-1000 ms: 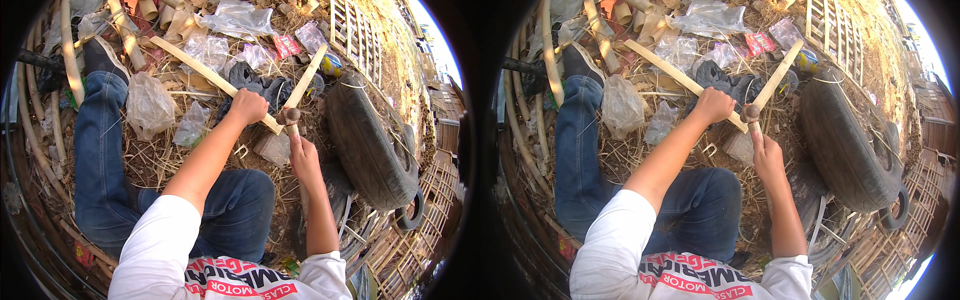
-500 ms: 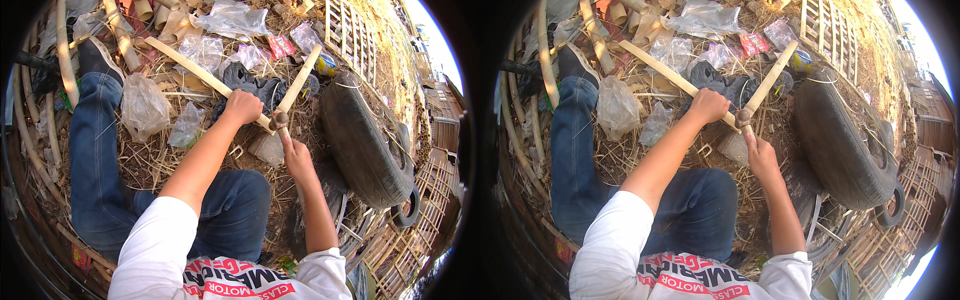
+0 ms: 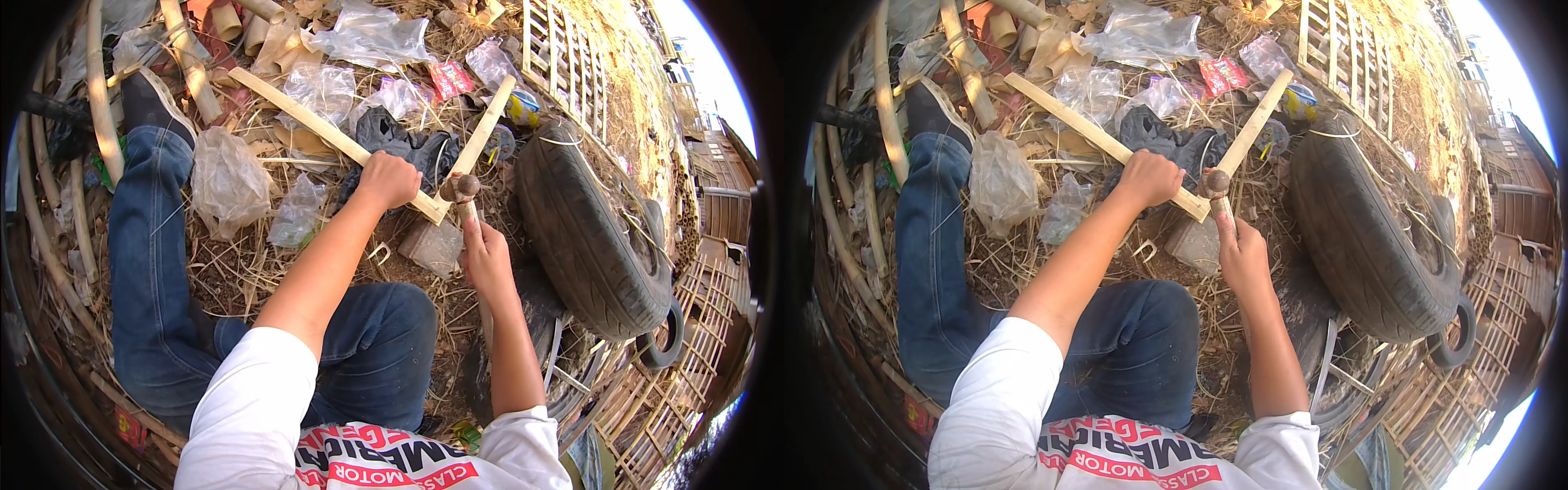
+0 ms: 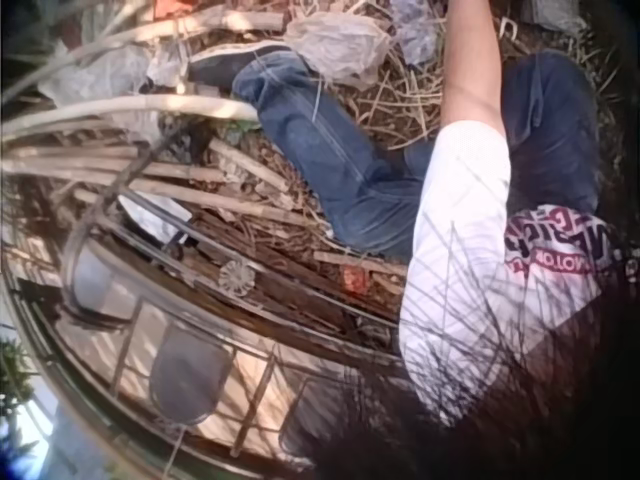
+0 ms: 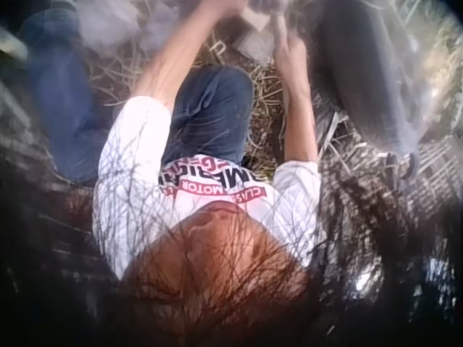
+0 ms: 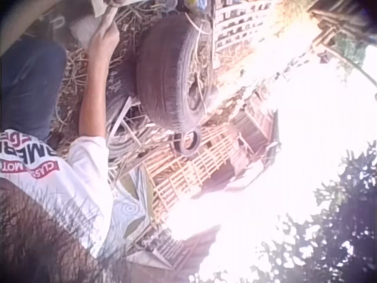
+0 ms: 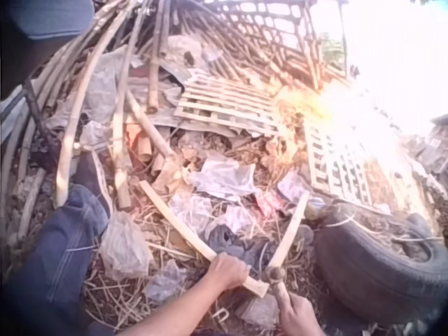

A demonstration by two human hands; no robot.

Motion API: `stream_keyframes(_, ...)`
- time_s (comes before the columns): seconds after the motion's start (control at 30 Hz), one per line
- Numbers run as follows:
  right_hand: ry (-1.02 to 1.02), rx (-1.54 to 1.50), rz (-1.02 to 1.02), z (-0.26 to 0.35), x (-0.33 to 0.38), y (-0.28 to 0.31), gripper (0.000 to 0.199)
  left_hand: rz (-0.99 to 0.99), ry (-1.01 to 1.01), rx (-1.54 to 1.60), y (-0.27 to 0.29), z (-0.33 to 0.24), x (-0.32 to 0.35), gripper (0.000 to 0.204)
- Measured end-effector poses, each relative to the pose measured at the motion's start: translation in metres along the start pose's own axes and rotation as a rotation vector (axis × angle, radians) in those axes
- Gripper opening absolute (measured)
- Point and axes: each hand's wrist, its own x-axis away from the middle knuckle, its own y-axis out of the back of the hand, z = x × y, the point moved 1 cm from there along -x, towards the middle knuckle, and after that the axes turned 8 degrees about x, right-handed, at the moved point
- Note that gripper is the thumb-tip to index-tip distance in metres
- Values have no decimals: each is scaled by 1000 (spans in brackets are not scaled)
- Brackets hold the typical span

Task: The person constructs a rectangular frame using bamboo strips by cutting, positioning, and hammering nails into the joints while sitting on the ground.

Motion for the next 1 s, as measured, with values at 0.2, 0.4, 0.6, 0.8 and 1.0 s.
stream_keyframes(0.2, -53, -15, 54, -7, 3, -2, 46, 19, 0, -19, 0, 0, 2, 44)
stream_keyframes(0.4, -122, -96, 56, 19, 11, 8, 48, -37, -10, 0, -1, 4, 3, 42)
stream_keyframes(0.6, -124, 187, 117, -5, -1, -7, 55, 10, 19, -16, 0, 2, -1, 40)
stream_keyframes(0.8, -97, 98, 152, 0, 7, -4, 51, -7, 9, 22, -2, 3, 1, 43)
stream_keyframes(1.0, -53, -19, 81, 22, 11, 10, 48, -33, 5, 21, -4, 7, 3, 43)
